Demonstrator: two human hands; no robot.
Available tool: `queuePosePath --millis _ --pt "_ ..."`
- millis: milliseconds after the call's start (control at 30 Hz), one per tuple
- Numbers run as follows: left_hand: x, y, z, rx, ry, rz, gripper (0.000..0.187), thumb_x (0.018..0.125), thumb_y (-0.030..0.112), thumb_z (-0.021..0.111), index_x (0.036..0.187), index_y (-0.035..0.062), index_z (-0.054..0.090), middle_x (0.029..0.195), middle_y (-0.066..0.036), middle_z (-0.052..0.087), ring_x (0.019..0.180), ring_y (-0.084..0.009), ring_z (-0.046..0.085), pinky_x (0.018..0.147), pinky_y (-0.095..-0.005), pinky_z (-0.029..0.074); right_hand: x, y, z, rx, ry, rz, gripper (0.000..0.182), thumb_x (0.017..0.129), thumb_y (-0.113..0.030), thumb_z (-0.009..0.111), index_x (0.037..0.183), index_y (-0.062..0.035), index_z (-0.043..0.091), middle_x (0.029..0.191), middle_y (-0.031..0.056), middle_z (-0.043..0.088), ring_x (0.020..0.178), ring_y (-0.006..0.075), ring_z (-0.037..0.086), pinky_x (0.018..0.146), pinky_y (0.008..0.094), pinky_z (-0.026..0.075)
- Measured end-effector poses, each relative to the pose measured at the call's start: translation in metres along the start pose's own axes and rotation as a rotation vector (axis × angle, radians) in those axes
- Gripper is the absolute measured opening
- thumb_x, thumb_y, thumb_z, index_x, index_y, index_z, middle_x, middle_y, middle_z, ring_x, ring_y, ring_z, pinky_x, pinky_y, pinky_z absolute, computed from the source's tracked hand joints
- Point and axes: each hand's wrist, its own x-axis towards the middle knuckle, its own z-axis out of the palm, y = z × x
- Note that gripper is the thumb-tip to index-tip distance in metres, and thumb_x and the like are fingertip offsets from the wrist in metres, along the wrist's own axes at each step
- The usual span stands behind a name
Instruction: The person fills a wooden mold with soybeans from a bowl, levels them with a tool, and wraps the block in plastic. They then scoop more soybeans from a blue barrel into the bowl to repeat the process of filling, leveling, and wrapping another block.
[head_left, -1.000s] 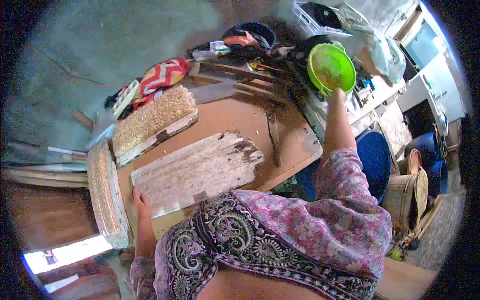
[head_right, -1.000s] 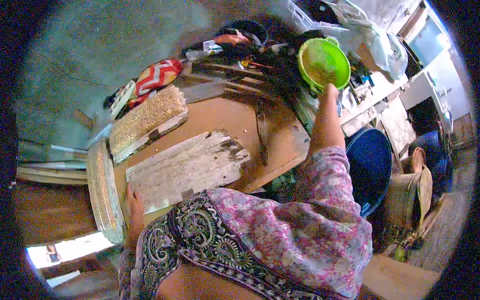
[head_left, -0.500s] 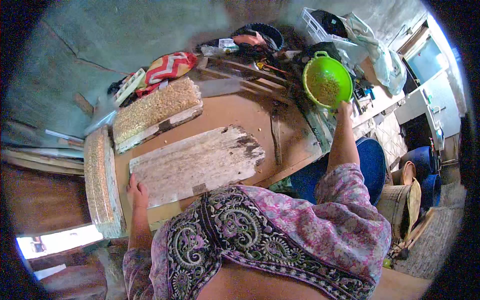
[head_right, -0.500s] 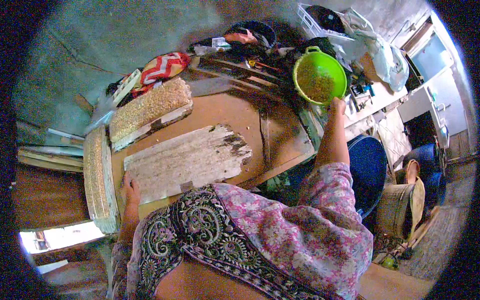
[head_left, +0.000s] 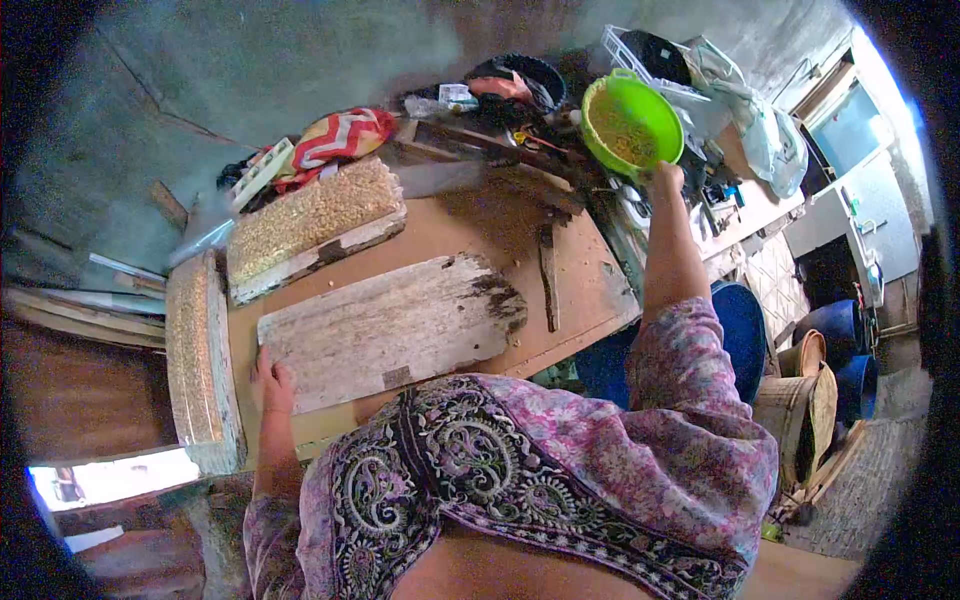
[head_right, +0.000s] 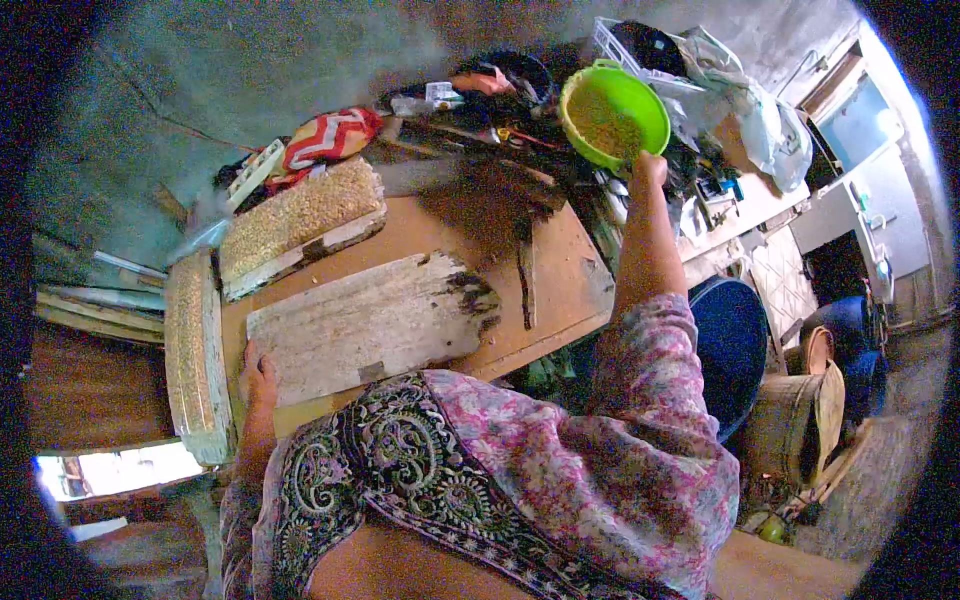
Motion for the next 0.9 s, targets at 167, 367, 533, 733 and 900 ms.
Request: queuePosePath --millis 167,367,533,733,900 --pt "0.003 -0.002 -0.006 0.118 -0.043 0.006 0.044 0.074 0.011 0.045 0.117 0.0052 0.038 0.108 -0.023 0.047 0.094 -0.0368 0.047 0.083 -0.0411 0.036 0.015 -0.016 0.042 -0.176 0.013 -0.046 0.019 0.073 -0.022 0.053 0.08 -0.0047 0.057 0.065 0.0058 0.054 0.053 0.0195 0.053 0.045 0.0339 0.044" --pt "0.003 0.014 -0.014 0.216 -0.102 -0.125 0.045 0.073 0.011 0.045 0.117 0.0067 0.039 0.107 -0.022 0.048 0.094 -0.0366 0.047 0.081 -0.041 0.037 0.148 0.053 0.087 -0.424 -0.168 -0.268 0.012 0.072 -0.008 0.05 0.081 -0.0014 0.052 0.067 0.01 0.052 0.05 0.0251 0.05 0.04 0.0366 0.042" --pt "0.002 0.007 -0.011 0.148 -0.097 -0.105 0.045 0.073 0.012 0.046 0.117 0.0076 0.039 0.105 -0.023 0.049 0.092 -0.0377 0.048 0.081 -0.0424 0.037 0.137 0.059 0.082 -0.176 -0.578 -0.411 0.014 0.071 -0.005 0.047 0.083 0.0007 0.051 0.072 0.0117 0.052 0.054 0.0244 0.053 0.044 0.0352 0.047" --pt "-0.001 -0.004 -0.008 0.234 -0.082 -0.042 0.047 0.072 0.013 0.047 0.118 0.007 0.038 0.105 -0.023 0.049 0.092 -0.0388 0.047 0.081 -0.0445 0.036 0.054 -0.01 0.14 0.263 -0.474 0.153 0.02 0.074 -0.014 0.051 0.091 -0.002 0.05 0.081 0.01 0.053 0.066 0.0232 0.054 0.052 0.032 0.047" --pt "-0.003 0.003 -0.011 0.083 -0.117 -0.166 0.047 0.072 0.012 0.047 0.118 0.0062 0.038 0.109 -0.022 0.046 0.096 -0.0376 0.045 0.083 -0.0426 0.036 0.076 0.017 0.213 0.389 -0.441 0.206 0.031 0.074 -0.019 0.056 0.101 -0.0034 0.05 0.084 0.0086 0.055 0.077 0.0229 0.054 0.058 0.0369 0.047"
